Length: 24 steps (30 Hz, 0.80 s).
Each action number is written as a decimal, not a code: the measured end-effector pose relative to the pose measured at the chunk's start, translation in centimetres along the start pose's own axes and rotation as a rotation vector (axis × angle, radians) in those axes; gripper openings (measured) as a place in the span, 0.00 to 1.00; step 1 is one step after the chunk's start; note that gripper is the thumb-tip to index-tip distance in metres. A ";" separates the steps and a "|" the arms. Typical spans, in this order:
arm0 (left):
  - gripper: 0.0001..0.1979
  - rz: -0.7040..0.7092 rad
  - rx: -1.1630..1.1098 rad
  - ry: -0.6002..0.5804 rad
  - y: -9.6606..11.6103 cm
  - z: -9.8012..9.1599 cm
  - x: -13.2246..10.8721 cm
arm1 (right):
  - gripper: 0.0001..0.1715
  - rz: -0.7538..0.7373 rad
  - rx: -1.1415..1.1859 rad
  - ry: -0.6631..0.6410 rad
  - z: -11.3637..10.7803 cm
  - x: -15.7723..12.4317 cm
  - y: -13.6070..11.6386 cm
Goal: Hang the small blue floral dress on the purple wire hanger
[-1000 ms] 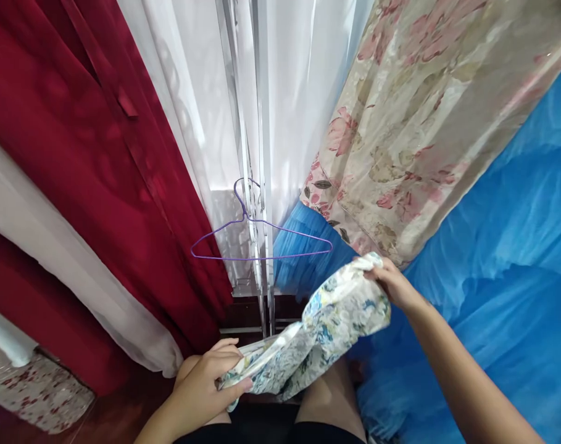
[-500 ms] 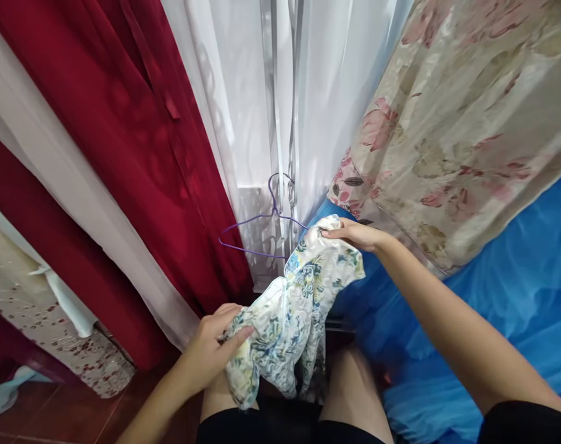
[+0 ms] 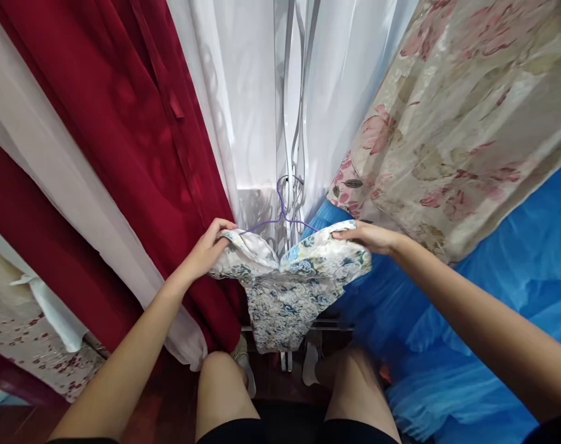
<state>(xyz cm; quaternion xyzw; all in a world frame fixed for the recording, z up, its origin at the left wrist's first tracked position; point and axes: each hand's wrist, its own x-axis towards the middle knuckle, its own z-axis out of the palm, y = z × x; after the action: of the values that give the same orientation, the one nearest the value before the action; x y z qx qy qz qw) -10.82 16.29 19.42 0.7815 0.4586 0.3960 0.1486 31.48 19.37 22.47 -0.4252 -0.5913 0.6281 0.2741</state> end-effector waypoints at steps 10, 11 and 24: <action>0.12 -0.132 -0.021 0.301 2.8 3.0 -1.7 | 0.25 -0.258 0.099 0.391 0.5 -4.0 6.4; 0.12 -0.116 -0.050 0.320 3.4 3.0 -1.7 | 0.24 -0.282 0.130 0.433 0.2 -4.4 5.9; 0.20 -0.221 -0.092 0.420 1.2 8.3 -1.8 | 0.27 -0.575 -0.318 -0.380 14.2 -9.1 -1.8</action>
<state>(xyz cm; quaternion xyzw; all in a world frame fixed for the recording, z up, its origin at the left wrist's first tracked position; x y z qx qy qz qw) -4.29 15.22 13.95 0.6194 0.5436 0.5518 0.1276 23.44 4.68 25.24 -0.1551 -0.8169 0.4936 0.2550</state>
